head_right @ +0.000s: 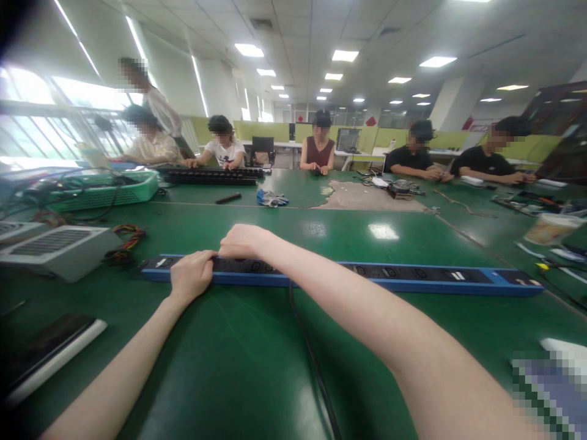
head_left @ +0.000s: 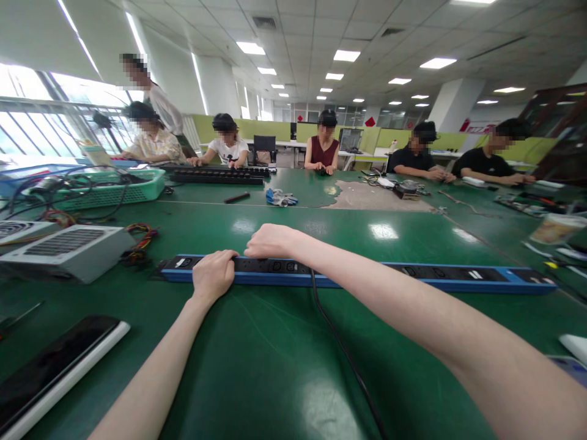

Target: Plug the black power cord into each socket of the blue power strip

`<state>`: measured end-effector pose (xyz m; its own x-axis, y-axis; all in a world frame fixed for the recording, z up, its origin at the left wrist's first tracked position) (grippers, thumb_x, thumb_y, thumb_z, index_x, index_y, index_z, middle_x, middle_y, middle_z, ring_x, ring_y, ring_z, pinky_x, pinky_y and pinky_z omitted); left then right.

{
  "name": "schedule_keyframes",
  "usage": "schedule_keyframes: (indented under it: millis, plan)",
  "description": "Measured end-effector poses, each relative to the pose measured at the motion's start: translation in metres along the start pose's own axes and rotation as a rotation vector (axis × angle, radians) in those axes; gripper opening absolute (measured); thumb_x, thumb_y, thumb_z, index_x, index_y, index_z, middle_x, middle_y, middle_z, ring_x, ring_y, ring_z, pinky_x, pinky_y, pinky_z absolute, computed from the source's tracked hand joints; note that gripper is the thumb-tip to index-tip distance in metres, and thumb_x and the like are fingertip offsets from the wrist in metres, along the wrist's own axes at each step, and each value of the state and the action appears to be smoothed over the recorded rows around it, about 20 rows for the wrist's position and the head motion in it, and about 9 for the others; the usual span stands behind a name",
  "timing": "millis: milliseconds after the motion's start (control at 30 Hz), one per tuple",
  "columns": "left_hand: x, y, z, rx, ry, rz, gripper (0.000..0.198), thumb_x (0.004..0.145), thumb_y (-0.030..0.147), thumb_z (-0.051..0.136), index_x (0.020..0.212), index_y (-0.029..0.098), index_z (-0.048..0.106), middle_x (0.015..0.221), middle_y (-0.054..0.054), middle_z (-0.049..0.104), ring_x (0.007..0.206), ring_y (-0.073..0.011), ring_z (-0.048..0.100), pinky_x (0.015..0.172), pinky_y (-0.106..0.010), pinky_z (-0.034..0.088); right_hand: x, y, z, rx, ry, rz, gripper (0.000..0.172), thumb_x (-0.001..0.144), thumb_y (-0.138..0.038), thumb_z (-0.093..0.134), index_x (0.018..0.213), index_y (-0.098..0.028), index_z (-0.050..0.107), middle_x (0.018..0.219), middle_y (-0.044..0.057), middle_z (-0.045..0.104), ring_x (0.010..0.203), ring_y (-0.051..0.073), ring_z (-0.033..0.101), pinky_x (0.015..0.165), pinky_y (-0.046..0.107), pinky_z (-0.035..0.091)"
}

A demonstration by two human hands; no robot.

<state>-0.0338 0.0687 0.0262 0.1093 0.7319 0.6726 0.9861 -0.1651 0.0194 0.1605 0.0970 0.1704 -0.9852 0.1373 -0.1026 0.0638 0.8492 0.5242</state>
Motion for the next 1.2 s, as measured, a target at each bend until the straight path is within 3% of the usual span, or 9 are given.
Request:
schedule_keyframes:
  millis: [200,600,1200]
  plan:
    - [0.0,-0.001,0.001,-0.025,-0.013,-0.023,0.034,0.093,0.022,0.043,0.106,0.023,0.074,0.099,-0.008,0.076,0.094,-0.0276,0.069,0.08,-0.037,0.045,0.005,-0.012,0.019,-0.027,0.015,-0.011,0.021,0.099,-0.014,0.052,0.106,-0.017,0.072,0.1,0.008,0.076,0.093,0.022,0.073,0.068,0.031,0.052]
    - [0.0,0.001,0.0,-0.004,-0.002,-0.009,0.034,0.093,0.021,0.042,0.105,0.022,0.074,0.1,-0.007,0.077,0.094,-0.0265,0.07,0.081,-0.037,0.047,-0.001,-0.025,0.02,-0.032,0.066,-0.069,0.023,0.1,-0.013,0.049,0.106,-0.014,0.072,0.102,0.012,0.074,0.096,0.023,0.072,0.074,0.035,0.054]
    - [0.001,-0.002,0.003,-0.003,-0.024,-0.021,0.034,0.093,0.023,0.043,0.105,0.023,0.075,0.101,-0.008,0.077,0.093,-0.0272,0.07,0.079,-0.036,0.045,0.008,-0.028,0.02,0.031,-0.003,-0.054,0.018,0.098,-0.012,0.052,0.099,-0.012,0.071,0.096,0.012,0.075,0.091,0.017,0.072,0.073,0.028,0.051]
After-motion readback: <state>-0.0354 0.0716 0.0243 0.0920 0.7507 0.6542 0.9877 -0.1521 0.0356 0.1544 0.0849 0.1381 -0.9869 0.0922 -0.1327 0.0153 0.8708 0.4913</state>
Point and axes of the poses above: each hand's wrist, its own x-axis towards the middle knuckle, its own z-axis out of the palm, y = z × x, the point moved 2 cm from there along x, towards the middle knuckle
